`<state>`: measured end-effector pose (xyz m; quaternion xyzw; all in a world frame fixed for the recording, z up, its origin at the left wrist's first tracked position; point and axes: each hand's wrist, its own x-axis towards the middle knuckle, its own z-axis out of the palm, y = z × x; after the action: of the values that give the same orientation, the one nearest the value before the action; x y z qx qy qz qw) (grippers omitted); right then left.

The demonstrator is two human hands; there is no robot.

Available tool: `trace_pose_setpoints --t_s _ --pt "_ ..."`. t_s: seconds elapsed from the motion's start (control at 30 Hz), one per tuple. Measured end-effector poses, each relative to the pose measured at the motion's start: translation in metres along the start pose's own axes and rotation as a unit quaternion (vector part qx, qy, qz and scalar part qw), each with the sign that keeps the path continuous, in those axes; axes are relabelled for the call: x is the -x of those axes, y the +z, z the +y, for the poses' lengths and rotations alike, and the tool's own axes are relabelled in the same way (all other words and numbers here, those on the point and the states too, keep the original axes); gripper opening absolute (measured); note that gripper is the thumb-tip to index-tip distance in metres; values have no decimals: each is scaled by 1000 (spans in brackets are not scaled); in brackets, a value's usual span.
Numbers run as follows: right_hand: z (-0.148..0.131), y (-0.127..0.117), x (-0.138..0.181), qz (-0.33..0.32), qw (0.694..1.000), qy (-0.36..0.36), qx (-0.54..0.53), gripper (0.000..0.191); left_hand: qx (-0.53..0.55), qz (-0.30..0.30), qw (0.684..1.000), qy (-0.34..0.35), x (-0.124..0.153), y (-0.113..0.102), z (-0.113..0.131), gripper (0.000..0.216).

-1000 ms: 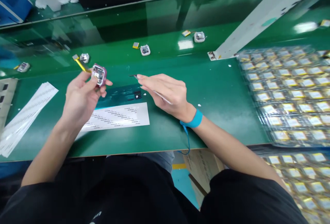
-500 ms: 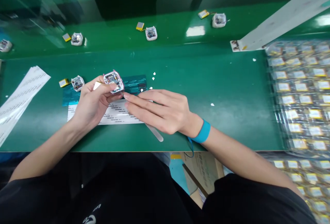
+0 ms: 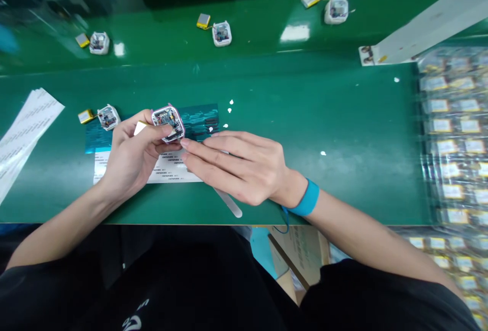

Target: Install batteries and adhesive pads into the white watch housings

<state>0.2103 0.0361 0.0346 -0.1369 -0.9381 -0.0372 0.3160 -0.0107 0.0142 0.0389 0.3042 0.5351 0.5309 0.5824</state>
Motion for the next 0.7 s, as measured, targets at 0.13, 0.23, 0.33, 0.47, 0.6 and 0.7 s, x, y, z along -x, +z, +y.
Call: trace_pose_setpoints --t_s 0.13,0.23,0.33,0.47,0.6,0.7 --pt "1 -1 0 -7 1000 -15 -3 21 -1 7 1000 0 0 1 0 29" --pt "2 -2 0 -10 1000 -23 -11 21 -5 8 1000 2 1 1 0 30" --pt "0 -2 1 -7 1000 -21 -19 22 -10 7 1000 3 2 2 1 29" --pt "-3 3 2 -14 999 28 -29 24 -22 7 1000 2 4 2 -1 27" --pt "-5 9 2 -8 997 56 -49 28 -41 14 999 15 3 2 -4 24" --pt "-5 10 2 0 996 61 -70 30 -50 17 998 27 2 1 -5 30"
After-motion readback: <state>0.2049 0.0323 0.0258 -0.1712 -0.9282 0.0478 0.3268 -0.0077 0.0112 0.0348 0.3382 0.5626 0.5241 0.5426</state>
